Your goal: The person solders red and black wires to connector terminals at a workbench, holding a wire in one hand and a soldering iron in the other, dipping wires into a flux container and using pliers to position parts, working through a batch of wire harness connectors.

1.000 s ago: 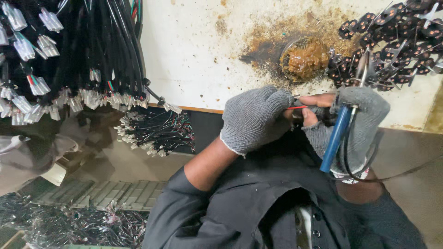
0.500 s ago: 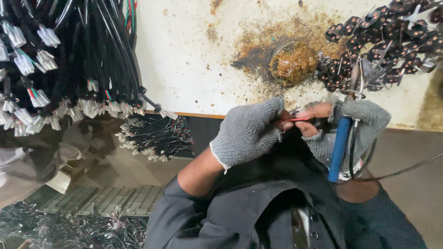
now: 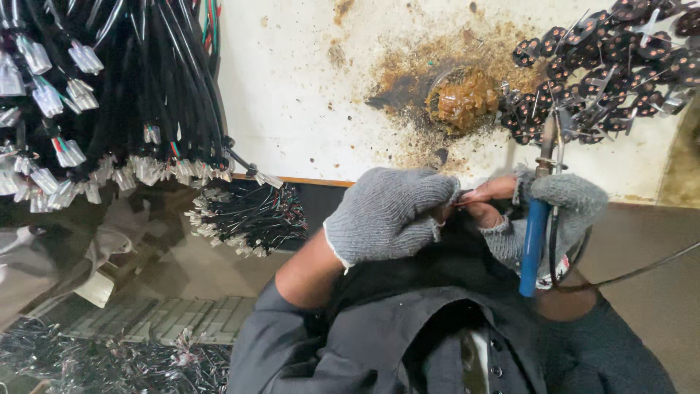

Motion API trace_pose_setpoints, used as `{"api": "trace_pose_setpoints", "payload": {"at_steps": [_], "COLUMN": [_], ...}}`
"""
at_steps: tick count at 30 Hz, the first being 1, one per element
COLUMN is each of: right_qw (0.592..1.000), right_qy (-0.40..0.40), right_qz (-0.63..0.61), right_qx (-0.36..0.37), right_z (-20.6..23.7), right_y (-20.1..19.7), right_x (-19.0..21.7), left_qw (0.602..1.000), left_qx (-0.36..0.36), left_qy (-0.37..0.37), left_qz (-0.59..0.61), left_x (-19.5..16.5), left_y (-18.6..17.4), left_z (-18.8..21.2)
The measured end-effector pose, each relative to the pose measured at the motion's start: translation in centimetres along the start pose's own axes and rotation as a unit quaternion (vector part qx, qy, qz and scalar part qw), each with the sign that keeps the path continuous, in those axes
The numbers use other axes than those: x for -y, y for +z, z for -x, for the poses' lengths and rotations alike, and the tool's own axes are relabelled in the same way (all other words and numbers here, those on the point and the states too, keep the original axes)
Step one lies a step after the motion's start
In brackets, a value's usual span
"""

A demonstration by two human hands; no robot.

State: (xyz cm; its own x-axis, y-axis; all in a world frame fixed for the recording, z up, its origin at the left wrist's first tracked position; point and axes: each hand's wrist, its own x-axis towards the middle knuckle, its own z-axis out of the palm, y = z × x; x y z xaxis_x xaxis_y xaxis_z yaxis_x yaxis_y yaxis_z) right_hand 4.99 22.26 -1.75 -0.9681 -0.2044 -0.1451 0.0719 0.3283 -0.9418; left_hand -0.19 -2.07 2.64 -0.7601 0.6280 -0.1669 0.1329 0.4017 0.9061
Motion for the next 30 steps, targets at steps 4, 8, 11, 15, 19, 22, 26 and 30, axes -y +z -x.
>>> {"api": "trace_pose_setpoints", "payload": {"at_steps": [4, 8, 11, 15, 19, 22, 26, 30], "right_qw": [0.999, 0.999, 1.0, 0.999, 0.999, 1.0, 1.0, 0.998], "right_qy": [0.017, -0.003, 0.019, -0.029, -0.022, -0.008, -0.009, -0.039], "right_qz": [-0.024, 0.036, 0.013, -0.016, 0.009, -0.016, -0.007, -0.027], "right_qx": [0.031, -0.01, -0.011, -0.033, -0.035, -0.024, -0.027, -0.043], "right_z": [1.2, 3.0, 4.1, 5.0, 5.4, 5.3, 5.0, 4.8], "right_y": [0.2, -0.5, -1.3, -1.4, -1.2, -1.0, -0.5, -0.6], "right_x": [0.3, 1.1, 1.8, 2.2, 1.9, 1.7, 1.7, 2.3], "left_qw": [0.999, 0.999, 0.996, 0.97, 0.962, 0.972, 0.974, 0.965], "left_qx": [-0.014, -0.033, -0.074, -0.108, -0.161, -0.195, -0.213, -0.23], "left_qy": [0.001, -0.018, -0.012, -0.071, -0.074, -0.022, 0.002, -0.002], "left_qz": [-0.053, -0.026, 0.039, 0.207, 0.21, 0.128, 0.073, 0.125], "left_x": [-1.6, -3.1, -3.9, -4.3, -3.9, -3.4, -3.3, -3.5], "left_y": [-0.3, 0.6, 1.9, 4.3, 6.2, 6.4, 6.2, 6.3], "left_z": [0.9, 2.0, 2.5, 2.9, 3.3, 3.5, 3.3, 3.2]}}
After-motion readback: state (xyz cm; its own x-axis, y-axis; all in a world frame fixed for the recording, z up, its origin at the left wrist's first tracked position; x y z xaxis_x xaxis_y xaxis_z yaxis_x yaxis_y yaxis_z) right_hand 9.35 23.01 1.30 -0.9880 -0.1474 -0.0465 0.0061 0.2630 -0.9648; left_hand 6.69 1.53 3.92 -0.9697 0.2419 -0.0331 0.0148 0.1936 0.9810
